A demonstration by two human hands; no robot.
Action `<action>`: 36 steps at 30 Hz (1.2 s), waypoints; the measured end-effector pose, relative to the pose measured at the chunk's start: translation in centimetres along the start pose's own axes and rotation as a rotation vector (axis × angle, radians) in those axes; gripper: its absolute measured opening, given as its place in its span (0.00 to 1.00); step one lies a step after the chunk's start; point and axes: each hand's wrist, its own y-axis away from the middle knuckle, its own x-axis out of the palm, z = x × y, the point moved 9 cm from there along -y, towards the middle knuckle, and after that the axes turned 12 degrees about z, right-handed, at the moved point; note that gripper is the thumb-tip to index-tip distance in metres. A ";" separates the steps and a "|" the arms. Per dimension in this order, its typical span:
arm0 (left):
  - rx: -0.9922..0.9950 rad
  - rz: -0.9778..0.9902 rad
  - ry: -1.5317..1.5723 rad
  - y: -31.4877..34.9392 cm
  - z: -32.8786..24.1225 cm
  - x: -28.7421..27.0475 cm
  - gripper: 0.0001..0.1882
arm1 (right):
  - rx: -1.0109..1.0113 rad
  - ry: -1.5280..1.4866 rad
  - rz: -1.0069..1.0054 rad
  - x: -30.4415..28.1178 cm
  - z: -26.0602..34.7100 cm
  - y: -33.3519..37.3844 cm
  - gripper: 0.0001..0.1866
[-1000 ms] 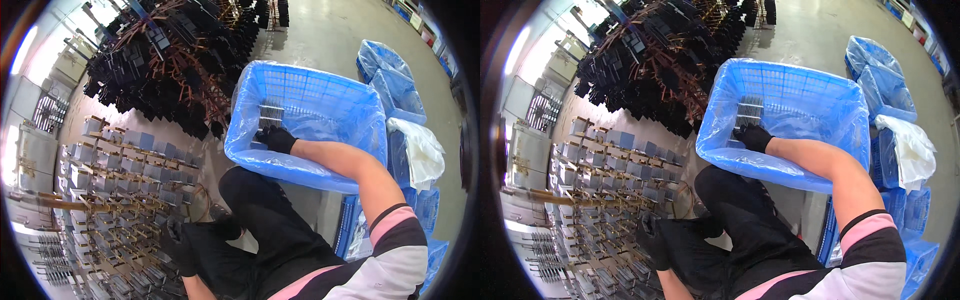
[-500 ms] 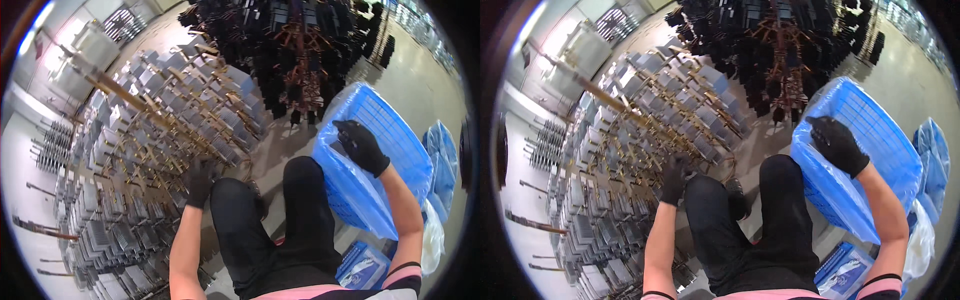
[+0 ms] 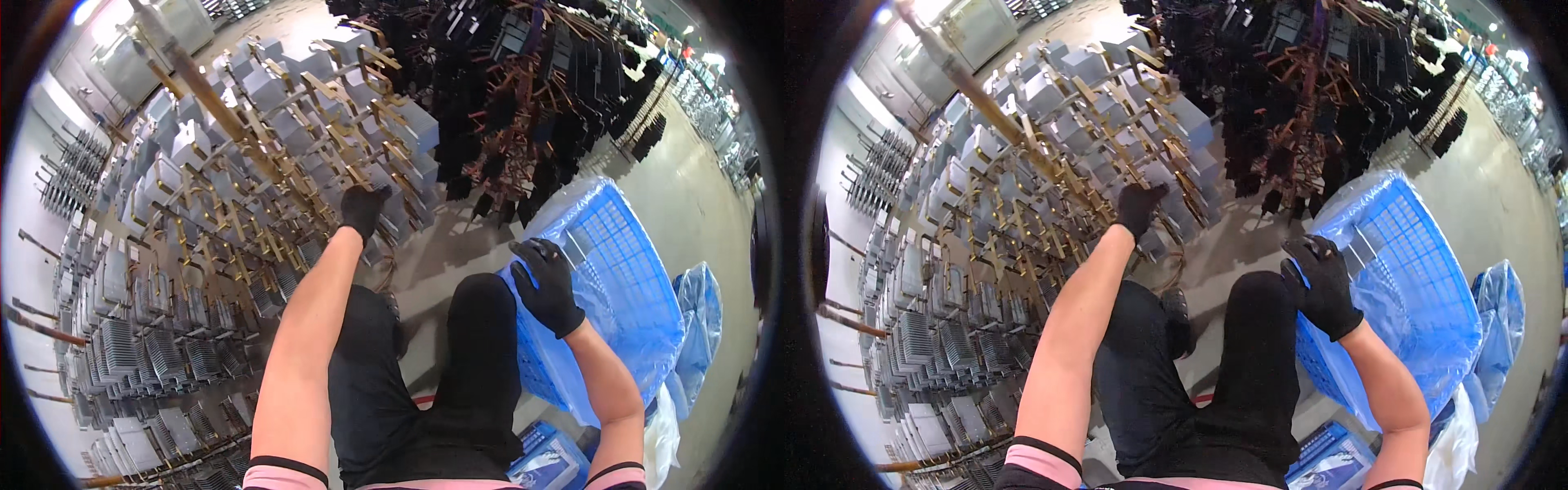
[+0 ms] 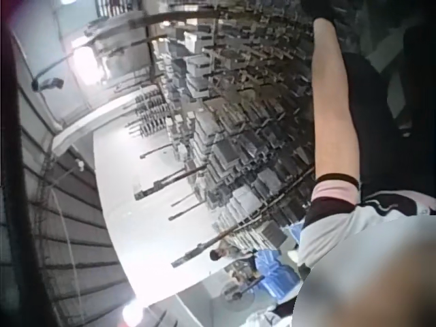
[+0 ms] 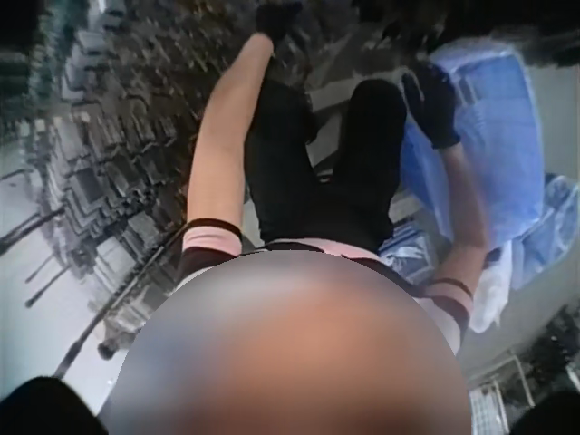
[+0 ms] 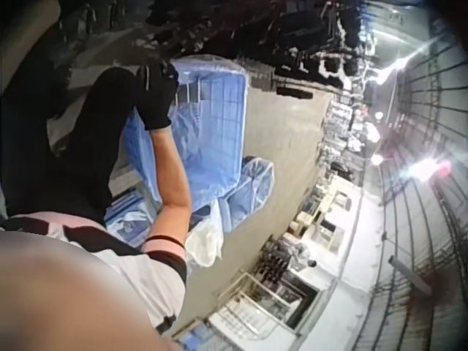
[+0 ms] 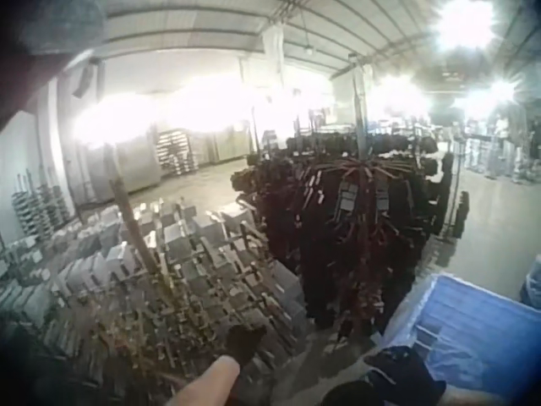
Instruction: Picking small metal components from vertical storage racks and placing them into a blue bin.
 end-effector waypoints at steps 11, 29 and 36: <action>-0.207 -0.080 -0.064 -0.4 0.0 2.3 0.38 | 0.052 -0.007 0.003 -0.2 -1.4 0.4 0.19; -0.271 0.134 0.370 -0.1 1.1 4.7 0.50 | 0.035 -0.042 0.007 0.2 -0.6 -0.1 0.20; 0.507 0.155 0.255 4.5 -5.7 2.6 0.37 | 0.046 -0.127 -0.065 -2.1 -1.2 0.3 0.24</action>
